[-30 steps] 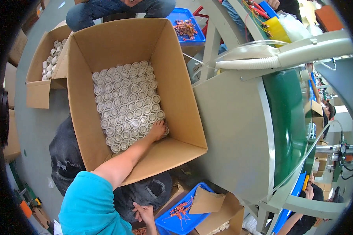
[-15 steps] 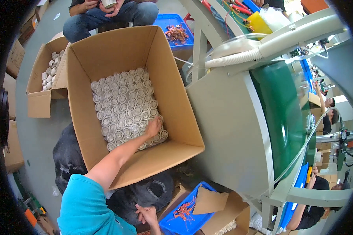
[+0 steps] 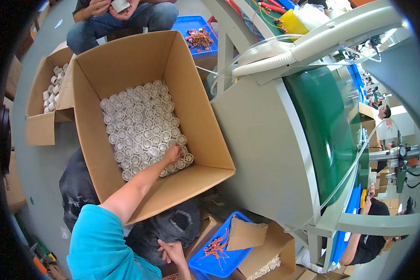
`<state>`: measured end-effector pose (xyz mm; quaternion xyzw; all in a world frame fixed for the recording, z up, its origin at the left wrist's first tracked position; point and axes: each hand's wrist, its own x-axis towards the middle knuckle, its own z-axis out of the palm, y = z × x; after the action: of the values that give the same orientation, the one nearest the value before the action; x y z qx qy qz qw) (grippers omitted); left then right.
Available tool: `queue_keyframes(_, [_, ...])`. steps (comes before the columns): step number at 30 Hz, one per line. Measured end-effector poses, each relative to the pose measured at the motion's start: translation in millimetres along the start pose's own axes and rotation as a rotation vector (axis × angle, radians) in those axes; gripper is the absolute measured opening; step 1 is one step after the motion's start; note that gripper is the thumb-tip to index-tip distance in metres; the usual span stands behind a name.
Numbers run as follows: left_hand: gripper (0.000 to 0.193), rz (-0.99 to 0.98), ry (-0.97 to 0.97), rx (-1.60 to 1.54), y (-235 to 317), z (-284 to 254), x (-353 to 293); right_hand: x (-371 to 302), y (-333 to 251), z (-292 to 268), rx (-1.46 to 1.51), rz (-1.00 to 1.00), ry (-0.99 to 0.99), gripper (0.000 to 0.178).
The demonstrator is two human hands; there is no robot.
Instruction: The person packages and organizes small white electronic components into cardboard boxes by hand.
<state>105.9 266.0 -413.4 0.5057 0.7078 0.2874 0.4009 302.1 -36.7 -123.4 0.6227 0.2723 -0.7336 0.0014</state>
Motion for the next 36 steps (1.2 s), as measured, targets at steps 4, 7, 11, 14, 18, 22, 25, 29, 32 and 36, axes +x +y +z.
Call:
queue_keyframes(4, [0.022,0.095,0.061,-0.034,17.0,-5.3,-3.4,-0.1,-2.0,0.1,-0.023,-0.004,0.018,0.047])
queue_keyframes(7, [0.026,0.116,0.261,-0.446,28.9,-20.3,-2.8,-0.1,2.6,1.1,-0.029,-0.007,0.005,0.048])
queue_keyframes(11, [0.028,-0.123,0.430,-0.239,46.3,-19.9,-17.2,-1.2,5.1,-11.2,0.003,0.012,0.033,0.048])
queue_keyframes(14, [0.030,0.014,-0.020,0.289,-15.9,-38.1,-31.4,-1.0,1.0,0.2,-0.001,-0.032,-0.001,0.046])
queue_keyframes(18, [0.027,0.013,-0.149,0.499,-35.7,-26.3,-31.6,1.3,5.5,2.4,0.020,-0.034,-0.010,0.046])
queue_keyframes(22, [0.028,-0.020,-0.146,0.437,-8.1,-10.6,-33.2,1.3,12.7,-8.0,0.026,-0.042,0.012,0.046])
queue_keyframes(25, [0.030,-0.076,-0.157,0.365,-11.0,-18.1,-30.5,-0.2,11.0,-6.7,0.033,-0.030,0.016,0.045])
queue_keyframes(29, [0.029,0.016,-0.102,0.316,-26.0,-26.6,-32.0,1.2,8.6,-1.5,0.035,-0.021,-0.015,0.044])
queue_keyframes(32, [0.026,0.190,0.022,0.265,-13.0,-28.7,-36.8,1.0,11.3,-5.3,0.024,-0.037,0.006,0.045])
queue_keyframes(36, [0.022,0.408,-0.051,0.174,2.8,-41.3,-48.5,4.7,8.5,-7.5,0.034,-0.009,-0.012,0.045])
